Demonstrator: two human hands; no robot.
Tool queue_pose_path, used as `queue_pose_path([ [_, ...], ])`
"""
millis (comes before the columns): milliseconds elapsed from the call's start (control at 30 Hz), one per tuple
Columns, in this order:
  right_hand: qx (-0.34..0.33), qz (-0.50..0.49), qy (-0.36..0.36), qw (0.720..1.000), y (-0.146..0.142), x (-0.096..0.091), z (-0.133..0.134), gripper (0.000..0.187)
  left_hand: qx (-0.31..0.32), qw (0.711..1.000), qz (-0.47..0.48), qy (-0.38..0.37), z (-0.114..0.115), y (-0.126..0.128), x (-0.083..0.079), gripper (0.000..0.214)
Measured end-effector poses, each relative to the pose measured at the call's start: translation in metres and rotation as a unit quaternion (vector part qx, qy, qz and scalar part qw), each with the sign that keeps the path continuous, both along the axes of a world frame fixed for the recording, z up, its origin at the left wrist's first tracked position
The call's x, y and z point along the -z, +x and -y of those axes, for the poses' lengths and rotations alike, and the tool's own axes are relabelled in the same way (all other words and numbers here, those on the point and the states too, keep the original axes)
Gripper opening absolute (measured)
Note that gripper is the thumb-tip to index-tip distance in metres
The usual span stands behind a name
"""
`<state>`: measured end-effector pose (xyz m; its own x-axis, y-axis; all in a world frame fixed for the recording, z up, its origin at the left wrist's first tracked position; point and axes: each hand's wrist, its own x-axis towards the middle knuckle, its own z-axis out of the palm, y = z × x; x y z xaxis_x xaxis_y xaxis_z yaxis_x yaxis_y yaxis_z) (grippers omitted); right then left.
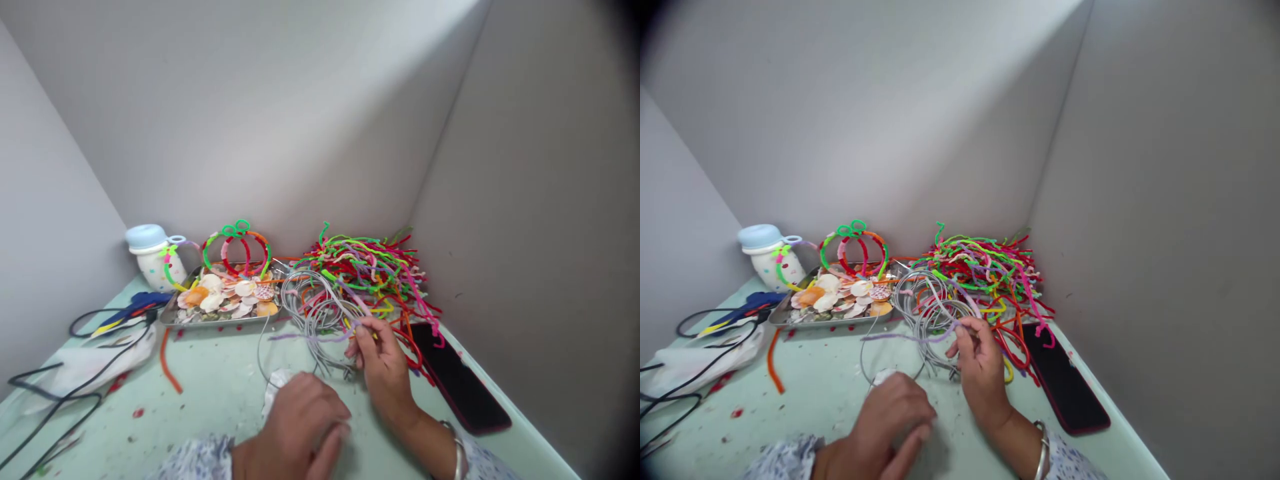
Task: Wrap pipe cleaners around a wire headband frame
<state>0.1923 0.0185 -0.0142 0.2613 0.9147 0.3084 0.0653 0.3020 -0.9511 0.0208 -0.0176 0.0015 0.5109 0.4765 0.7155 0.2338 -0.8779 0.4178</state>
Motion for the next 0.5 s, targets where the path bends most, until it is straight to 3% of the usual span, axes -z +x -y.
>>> queue_pose_path([
  [67,-0.024,-0.052,-0.036,0.998,-0.001,-0.009,-0.001,0.029,0.038,0.998,-0.047,-0.018,0.002,0.007,0.008,0.018],
  [267,-0.095,-0.180,-0.082,0.976,-0.009,-0.020,0.005,0.036,-0.081,0.986,0.043,-0.142,-0.019,0.004,0.011,0.017],
  [400,-0.193,-0.218,-0.145,0.945,-0.018,-0.015,0.011,0.035,-0.156,0.972,0.111,-0.137,-0.022,-0.005,0.004,0.024],
  [500,-0.224,-0.216,-0.144,0.940,-0.019,-0.010,0.010,0.034,-0.162,0.970,0.110,-0.147,-0.018,-0.003,0.001,0.019],
])
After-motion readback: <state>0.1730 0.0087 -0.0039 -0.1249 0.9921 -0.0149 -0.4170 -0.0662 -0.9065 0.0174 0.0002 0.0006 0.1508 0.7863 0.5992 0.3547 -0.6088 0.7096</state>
